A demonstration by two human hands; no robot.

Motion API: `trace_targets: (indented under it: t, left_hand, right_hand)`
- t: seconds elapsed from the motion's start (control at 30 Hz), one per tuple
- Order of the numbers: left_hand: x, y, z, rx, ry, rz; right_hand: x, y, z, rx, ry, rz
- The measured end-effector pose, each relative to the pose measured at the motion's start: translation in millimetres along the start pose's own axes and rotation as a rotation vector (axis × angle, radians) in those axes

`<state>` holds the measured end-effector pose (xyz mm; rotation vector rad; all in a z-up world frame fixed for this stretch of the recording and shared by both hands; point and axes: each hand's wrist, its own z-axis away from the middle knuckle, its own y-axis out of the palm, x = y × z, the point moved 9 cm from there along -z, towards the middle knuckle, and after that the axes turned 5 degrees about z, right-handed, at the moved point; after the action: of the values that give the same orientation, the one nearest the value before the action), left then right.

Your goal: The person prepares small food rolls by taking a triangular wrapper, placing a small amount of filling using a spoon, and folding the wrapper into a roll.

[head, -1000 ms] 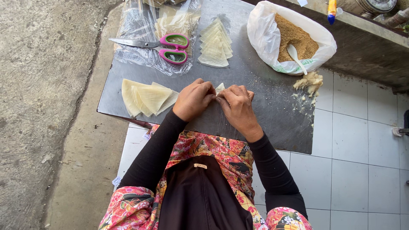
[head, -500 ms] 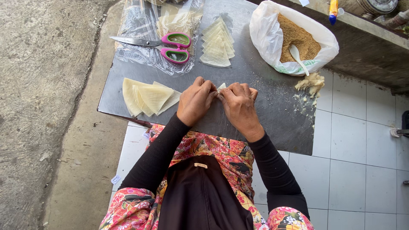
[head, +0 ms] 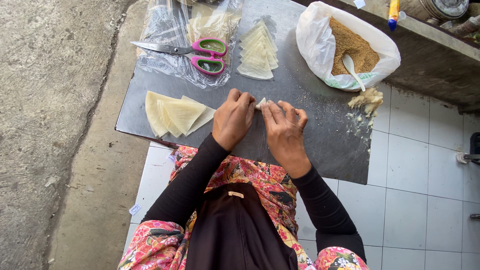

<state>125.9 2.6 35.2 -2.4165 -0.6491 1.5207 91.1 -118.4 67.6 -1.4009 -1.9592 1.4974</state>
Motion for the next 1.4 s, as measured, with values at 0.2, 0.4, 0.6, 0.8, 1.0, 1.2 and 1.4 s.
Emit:
trace_targets:
  t: [0.2,0.4,0.6,0.8,1.0,1.2,1.4]
  left_hand:
    - [3,-9,0,-0.061,-0.049,0.129]
    - [3,-12,1,-0.078,-0.03,0.13]
    - [3,-12,1,-0.071,-0.037,0.136]
    - [3,-10,1,-0.084,-0.013,0.102]
    - [4,-8,4,-0.077,-0.007,0.098]
    - [-1,-11,4,-0.075,0.043,0.115]
    - [-21,-17,1,0.039,0.043,0.073]
  right_hand:
    - [-10,32,-15,0.115,0.036,0.124]
    - [-35,64,-26,0.219,0.059,0.003]
    - [-62,47,-24,0.125,0.21,-0.431]
    - [-34,25,-33,0.005,0.172,-0.309]
    - [-40,36,-39,0.055,0.226,-0.353]
    - [-34,-20,16,-0.023,0.2,-0.786]
    - [38,-17,118,0.476,0.091,-1.453]
